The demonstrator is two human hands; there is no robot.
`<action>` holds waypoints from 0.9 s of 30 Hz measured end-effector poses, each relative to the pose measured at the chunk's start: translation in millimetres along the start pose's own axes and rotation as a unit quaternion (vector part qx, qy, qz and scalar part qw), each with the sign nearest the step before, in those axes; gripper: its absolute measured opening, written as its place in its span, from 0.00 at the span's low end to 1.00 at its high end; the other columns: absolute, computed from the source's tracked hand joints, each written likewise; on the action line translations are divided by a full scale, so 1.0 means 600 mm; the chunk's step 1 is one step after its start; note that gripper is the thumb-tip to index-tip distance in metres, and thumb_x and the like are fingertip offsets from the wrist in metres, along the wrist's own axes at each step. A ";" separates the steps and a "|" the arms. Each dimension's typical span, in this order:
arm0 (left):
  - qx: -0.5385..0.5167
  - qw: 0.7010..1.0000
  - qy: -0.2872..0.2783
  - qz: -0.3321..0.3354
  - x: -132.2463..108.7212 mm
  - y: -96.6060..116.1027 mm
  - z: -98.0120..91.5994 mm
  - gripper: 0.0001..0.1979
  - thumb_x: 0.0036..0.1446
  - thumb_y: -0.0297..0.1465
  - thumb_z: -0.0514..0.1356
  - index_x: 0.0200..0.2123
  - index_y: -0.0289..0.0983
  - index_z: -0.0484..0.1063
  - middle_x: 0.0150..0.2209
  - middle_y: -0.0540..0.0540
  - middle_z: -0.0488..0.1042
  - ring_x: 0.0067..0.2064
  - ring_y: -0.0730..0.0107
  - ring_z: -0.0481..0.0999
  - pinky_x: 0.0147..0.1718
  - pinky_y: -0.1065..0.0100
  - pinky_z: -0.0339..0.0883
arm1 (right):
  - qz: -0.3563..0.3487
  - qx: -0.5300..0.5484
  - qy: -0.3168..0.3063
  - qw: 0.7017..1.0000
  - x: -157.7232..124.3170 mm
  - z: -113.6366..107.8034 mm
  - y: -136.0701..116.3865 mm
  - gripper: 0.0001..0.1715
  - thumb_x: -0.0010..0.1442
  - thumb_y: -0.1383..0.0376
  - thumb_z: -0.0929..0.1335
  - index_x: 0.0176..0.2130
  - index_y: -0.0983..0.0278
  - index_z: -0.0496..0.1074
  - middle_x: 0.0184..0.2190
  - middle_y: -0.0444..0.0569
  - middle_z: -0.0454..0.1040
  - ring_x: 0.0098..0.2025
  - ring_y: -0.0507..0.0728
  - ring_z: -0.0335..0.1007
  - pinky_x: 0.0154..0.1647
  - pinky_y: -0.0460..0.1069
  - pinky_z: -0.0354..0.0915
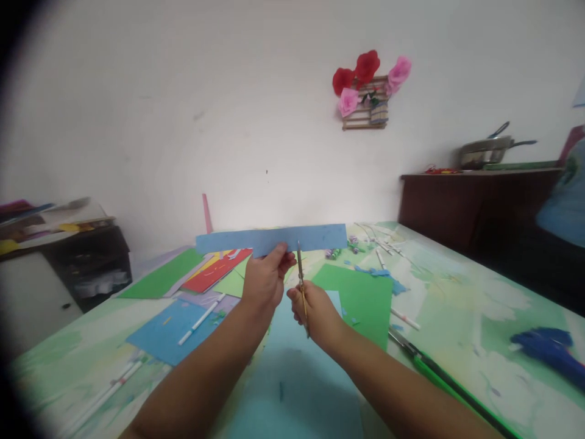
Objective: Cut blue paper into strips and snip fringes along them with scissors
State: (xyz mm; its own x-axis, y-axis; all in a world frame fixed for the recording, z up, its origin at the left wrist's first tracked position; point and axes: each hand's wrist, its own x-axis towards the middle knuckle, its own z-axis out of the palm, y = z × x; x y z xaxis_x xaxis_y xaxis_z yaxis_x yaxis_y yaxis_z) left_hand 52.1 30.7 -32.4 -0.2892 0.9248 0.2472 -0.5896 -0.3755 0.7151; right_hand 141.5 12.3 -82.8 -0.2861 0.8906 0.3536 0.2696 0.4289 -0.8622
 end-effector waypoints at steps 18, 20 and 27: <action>0.037 0.999 0.000 0.017 -0.014 0.004 0.000 0.09 0.37 0.29 0.63 0.24 0.31 0.68 0.18 0.53 0.67 0.20 0.79 0.68 0.23 0.72 0.66 | 0.019 0.008 0.026 0.999 -0.009 0.009 0.010 0.18 0.54 0.52 0.58 0.22 0.62 0.56 0.13 0.40 0.61 0.15 0.49 0.59 0.16 0.45 0.57; 0.040 0.999 0.001 0.018 -0.015 0.004 -0.001 0.09 0.37 0.29 0.63 0.23 0.30 0.68 0.18 0.53 0.67 0.20 0.79 0.68 0.23 0.72 0.66 | 0.023 -0.003 0.027 0.999 -0.011 0.009 0.008 0.18 0.54 0.53 0.58 0.21 0.62 0.55 0.13 0.40 0.61 0.15 0.49 0.59 0.16 0.45 0.57; 0.050 0.998 -0.010 0.036 -0.013 0.004 -0.004 0.09 0.38 0.30 0.63 0.24 0.30 0.68 0.19 0.52 0.67 0.21 0.78 0.68 0.24 0.71 0.67 | 0.039 -0.008 0.021 0.999 -0.011 0.007 0.005 0.18 0.54 0.55 0.58 0.20 0.63 0.58 0.12 0.41 0.63 0.14 0.48 0.59 0.16 0.44 0.56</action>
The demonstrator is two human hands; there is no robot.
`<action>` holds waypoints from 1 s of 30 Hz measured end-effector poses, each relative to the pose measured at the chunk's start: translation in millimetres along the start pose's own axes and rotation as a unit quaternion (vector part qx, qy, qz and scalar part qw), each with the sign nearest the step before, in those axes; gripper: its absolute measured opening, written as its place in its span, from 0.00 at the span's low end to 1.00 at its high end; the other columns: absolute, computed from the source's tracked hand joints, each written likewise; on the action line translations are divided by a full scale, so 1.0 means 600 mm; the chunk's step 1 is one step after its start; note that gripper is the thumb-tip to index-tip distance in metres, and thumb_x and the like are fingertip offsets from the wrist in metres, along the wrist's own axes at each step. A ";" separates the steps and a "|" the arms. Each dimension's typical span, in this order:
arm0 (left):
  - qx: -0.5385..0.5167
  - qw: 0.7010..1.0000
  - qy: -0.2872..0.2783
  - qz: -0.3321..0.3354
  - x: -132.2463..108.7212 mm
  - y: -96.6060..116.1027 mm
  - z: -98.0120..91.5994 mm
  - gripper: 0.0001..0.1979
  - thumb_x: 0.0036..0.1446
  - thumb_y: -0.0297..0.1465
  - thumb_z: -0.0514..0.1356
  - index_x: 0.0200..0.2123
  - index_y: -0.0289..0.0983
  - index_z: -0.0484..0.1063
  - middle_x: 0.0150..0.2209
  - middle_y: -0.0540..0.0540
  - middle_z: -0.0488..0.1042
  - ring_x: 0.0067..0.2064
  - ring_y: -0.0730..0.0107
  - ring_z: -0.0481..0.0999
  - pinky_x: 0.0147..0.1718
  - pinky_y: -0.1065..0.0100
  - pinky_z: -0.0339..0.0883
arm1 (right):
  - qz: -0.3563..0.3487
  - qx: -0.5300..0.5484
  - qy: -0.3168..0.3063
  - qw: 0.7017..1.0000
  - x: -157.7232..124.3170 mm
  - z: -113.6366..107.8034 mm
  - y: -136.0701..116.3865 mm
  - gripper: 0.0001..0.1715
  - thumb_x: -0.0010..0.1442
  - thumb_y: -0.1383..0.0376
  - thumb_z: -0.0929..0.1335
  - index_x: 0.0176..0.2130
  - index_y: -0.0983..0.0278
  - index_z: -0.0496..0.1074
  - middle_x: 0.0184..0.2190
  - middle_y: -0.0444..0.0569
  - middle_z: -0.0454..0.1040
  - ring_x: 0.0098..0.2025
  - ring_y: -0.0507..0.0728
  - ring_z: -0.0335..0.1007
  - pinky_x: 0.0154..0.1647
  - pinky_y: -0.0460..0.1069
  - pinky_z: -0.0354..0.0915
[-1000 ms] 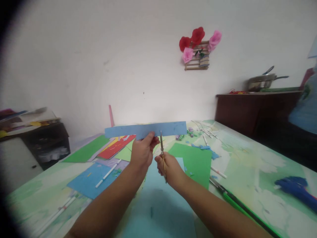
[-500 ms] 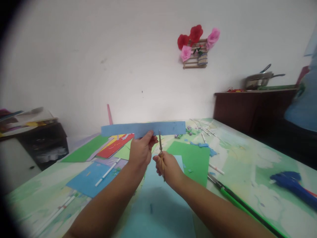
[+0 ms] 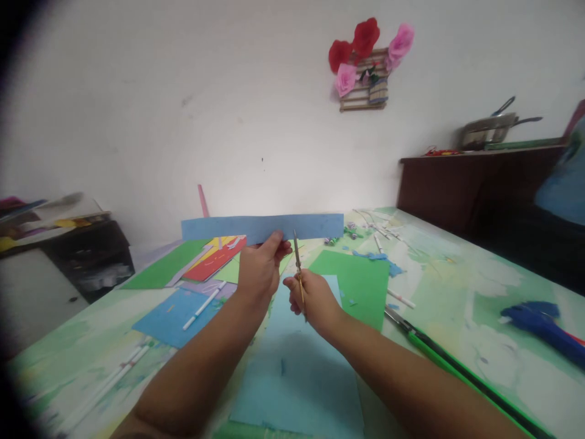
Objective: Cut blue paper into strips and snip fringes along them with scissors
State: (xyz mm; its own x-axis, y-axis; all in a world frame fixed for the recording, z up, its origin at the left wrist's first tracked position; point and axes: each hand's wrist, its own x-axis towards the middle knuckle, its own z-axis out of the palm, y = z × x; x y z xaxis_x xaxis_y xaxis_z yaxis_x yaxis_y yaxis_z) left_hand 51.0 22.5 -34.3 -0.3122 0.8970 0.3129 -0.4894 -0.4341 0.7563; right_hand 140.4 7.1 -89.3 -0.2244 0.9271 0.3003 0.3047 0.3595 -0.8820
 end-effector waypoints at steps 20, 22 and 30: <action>0.335 0.940 -0.029 0.061 0.049 -0.014 -0.035 0.04 0.42 0.31 0.58 0.21 0.36 0.69 0.19 0.48 0.66 0.24 0.69 0.68 0.25 0.69 0.62 | -0.080 0.113 0.132 0.982 0.032 -0.046 0.003 0.17 0.50 0.52 0.65 0.26 0.62 0.59 0.21 0.41 0.63 0.24 0.50 0.60 0.27 0.46 0.59; 0.413 0.899 -0.057 0.133 0.032 -0.020 -0.032 0.04 0.43 0.28 0.58 0.25 0.38 0.72 0.24 0.47 0.67 0.30 0.68 0.67 0.30 0.69 0.61 | -0.067 0.198 0.125 0.970 0.043 -0.054 0.001 0.17 0.46 0.53 0.68 0.27 0.62 0.61 0.24 0.42 0.66 0.28 0.52 0.64 0.31 0.48 0.61; 0.698 0.636 -0.132 0.300 0.005 -0.021 -0.033 0.24 0.48 0.24 0.50 0.51 0.39 0.64 0.32 0.42 0.70 0.33 0.63 0.68 0.31 0.64 0.61 | 0.001 0.402 0.015 0.915 0.051 -0.083 -0.018 0.25 0.37 0.44 0.67 0.25 0.62 0.65 0.22 0.45 0.68 0.30 0.55 0.66 0.27 0.49 0.62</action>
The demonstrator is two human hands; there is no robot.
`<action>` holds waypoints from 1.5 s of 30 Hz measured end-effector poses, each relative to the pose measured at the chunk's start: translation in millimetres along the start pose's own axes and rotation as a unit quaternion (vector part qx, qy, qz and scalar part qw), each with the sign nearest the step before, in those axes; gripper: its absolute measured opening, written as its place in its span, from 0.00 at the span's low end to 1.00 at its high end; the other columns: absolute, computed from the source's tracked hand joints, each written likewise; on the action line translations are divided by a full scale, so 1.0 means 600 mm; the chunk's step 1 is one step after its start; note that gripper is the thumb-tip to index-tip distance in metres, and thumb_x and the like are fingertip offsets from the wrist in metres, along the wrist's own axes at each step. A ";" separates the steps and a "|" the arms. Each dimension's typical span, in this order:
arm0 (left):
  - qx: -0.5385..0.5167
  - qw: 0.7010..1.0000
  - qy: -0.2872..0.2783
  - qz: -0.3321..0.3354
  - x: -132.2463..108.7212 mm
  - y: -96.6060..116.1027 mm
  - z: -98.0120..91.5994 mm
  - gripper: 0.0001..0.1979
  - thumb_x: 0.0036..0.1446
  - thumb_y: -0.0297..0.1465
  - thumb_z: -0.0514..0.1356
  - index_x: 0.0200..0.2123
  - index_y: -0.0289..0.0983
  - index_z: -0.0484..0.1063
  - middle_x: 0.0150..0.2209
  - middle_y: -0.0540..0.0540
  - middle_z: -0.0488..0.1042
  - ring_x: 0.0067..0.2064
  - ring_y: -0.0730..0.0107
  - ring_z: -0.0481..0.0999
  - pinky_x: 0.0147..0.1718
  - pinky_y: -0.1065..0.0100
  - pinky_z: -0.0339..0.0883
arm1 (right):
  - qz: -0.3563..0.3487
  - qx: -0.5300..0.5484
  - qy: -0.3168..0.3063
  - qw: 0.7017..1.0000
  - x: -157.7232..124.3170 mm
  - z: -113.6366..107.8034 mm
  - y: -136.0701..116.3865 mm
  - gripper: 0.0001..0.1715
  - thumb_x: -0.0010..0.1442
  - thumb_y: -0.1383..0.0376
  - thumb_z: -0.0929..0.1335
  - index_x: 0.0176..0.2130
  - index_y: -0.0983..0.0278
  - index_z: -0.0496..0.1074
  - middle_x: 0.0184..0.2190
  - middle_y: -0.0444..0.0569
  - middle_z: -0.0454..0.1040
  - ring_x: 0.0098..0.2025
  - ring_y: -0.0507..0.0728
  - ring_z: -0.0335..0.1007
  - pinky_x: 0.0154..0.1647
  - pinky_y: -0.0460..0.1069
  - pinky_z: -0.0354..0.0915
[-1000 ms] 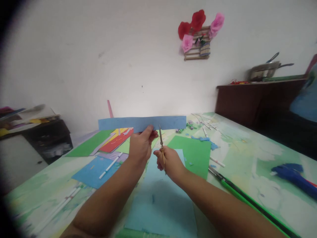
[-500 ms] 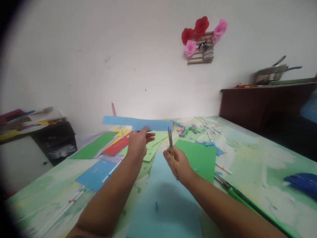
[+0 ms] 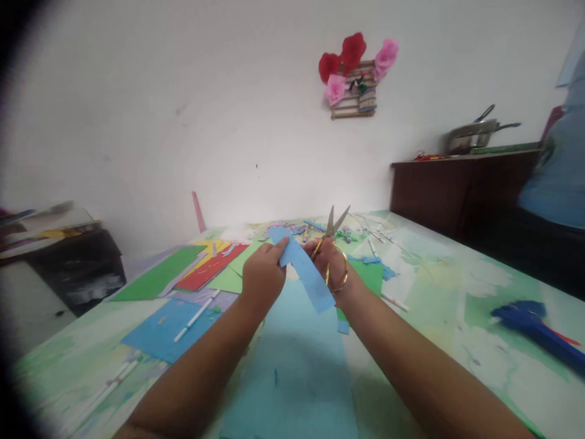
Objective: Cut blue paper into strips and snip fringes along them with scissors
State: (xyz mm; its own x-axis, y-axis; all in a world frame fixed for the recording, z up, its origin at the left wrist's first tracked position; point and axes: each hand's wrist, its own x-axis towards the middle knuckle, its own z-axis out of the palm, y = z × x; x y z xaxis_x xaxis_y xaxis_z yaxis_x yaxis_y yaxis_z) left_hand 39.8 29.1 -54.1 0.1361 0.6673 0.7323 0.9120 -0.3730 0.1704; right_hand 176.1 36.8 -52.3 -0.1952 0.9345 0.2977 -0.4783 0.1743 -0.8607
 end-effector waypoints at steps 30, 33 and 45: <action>-0.594 0.753 0.104 -0.264 0.041 -0.013 -0.010 0.09 0.43 0.33 0.60 0.26 0.32 0.69 0.23 0.50 0.69 0.23 0.78 0.66 0.27 0.70 0.65 | 0.009 -0.369 -0.055 0.928 -0.034 0.024 0.084 0.27 0.51 0.43 0.57 0.19 0.63 0.56 0.15 0.39 0.54 0.17 0.48 0.51 0.18 0.45 0.50; -0.615 0.728 0.107 -0.283 0.040 -0.010 -0.004 0.09 0.42 0.33 0.60 0.25 0.32 0.69 0.22 0.51 0.67 0.23 0.79 0.66 0.28 0.69 0.65 | 0.040 -0.309 -0.039 0.950 -0.031 0.022 0.086 0.27 0.50 0.43 0.58 0.20 0.63 0.56 0.14 0.38 0.53 0.15 0.47 0.50 0.16 0.45 0.51; -0.610 0.738 0.109 -0.268 0.040 -0.014 0.012 0.09 0.42 0.34 0.60 0.23 0.33 0.68 0.23 0.50 0.67 0.27 0.76 0.67 0.30 0.69 0.63 | 0.096 -0.294 -0.047 0.950 -0.028 0.022 0.083 0.32 0.47 0.38 0.57 0.20 0.65 0.59 0.11 0.38 0.55 0.12 0.46 0.50 0.13 0.44 0.50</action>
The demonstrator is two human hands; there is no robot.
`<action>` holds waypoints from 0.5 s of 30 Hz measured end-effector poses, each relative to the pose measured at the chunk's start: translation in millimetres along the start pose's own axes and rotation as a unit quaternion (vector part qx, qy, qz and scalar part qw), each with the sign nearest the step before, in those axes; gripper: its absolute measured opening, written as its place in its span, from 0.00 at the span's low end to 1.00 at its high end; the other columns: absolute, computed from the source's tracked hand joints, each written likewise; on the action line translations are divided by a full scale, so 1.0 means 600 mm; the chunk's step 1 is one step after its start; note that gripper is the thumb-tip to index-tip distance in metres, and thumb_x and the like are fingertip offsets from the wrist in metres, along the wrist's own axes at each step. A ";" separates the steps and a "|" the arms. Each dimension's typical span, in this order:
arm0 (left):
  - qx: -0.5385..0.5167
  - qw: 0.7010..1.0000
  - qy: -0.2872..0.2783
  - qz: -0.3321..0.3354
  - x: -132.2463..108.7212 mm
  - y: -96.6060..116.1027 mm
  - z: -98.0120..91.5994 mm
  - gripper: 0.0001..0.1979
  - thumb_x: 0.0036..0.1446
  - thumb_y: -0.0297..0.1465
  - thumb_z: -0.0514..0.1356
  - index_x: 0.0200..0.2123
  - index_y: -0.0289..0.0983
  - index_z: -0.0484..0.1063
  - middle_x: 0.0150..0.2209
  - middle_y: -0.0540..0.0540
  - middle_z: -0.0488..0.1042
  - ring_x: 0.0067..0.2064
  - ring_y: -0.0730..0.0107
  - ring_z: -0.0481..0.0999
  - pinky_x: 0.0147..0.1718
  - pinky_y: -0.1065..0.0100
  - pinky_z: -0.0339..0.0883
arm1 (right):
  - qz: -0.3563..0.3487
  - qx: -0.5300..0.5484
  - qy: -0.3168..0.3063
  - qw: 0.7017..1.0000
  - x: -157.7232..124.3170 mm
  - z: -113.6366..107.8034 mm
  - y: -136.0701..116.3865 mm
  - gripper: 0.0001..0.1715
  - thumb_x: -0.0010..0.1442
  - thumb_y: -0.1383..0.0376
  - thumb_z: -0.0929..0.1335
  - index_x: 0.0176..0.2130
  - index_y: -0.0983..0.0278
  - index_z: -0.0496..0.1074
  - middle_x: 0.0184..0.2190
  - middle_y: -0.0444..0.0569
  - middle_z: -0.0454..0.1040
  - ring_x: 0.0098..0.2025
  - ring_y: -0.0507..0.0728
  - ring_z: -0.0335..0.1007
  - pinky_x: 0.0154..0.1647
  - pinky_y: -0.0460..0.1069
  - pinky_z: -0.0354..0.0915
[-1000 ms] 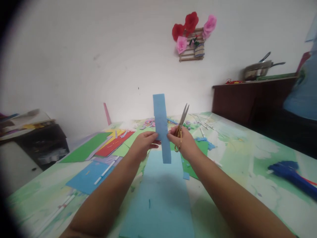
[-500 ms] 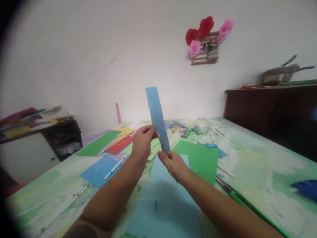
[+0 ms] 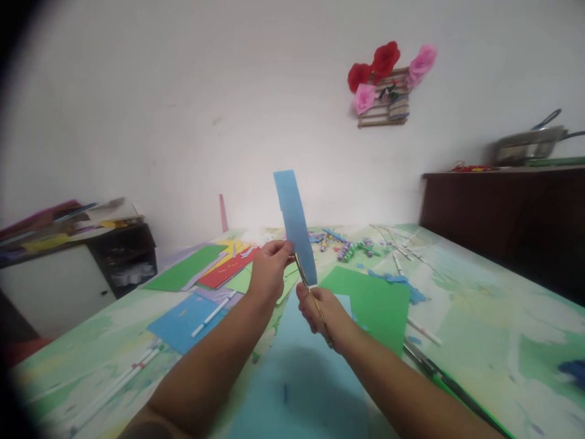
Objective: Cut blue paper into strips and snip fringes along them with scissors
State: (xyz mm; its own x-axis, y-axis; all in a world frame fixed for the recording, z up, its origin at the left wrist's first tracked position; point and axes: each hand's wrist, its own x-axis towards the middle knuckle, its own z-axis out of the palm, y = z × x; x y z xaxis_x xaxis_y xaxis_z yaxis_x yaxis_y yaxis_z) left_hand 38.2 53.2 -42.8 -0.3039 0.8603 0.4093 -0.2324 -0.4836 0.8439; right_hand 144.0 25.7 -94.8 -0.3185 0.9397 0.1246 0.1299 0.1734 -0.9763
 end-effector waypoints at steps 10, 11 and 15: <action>0.082 0.996 -0.027 -0.003 -0.009 0.003 -0.001 0.08 0.43 0.35 0.59 0.22 0.35 0.68 0.21 0.53 0.66 0.25 0.78 0.63 0.25 0.74 0.57 | 0.005 0.016 0.020 1.000 -0.003 0.002 -0.010 0.32 0.45 0.38 0.58 0.21 0.65 0.59 0.15 0.40 0.58 0.15 0.46 0.53 0.16 0.45 0.53; 0.088 0.996 -0.034 -0.006 -0.010 0.002 0.000 0.08 0.43 0.34 0.59 0.22 0.34 0.68 0.21 0.53 0.65 0.24 0.78 0.62 0.24 0.73 0.57 | 0.003 0.018 0.021 1.000 -0.003 0.002 -0.010 0.32 0.45 0.38 0.58 0.22 0.65 0.59 0.15 0.40 0.58 0.15 0.47 0.53 0.17 0.45 0.53; 0.105 0.992 -0.066 -0.011 -0.017 -0.001 0.005 0.08 0.43 0.34 0.58 0.21 0.34 0.68 0.19 0.53 0.65 0.22 0.78 0.61 0.23 0.73 0.58 | -0.034 0.017 0.023 0.999 -0.003 0.000 -0.006 0.31 0.48 0.40 0.58 0.23 0.65 0.61 0.17 0.43 0.61 0.18 0.49 0.57 0.20 0.46 0.56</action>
State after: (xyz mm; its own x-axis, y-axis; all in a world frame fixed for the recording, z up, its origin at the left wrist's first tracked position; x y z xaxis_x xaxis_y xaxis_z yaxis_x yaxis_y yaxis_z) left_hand 44.1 45.2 -46.2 -0.1739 0.8910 0.4193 -0.0356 -0.4312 0.9016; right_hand 144.3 23.5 -91.4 -0.2809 0.9392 0.1975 0.0770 0.2272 -0.9708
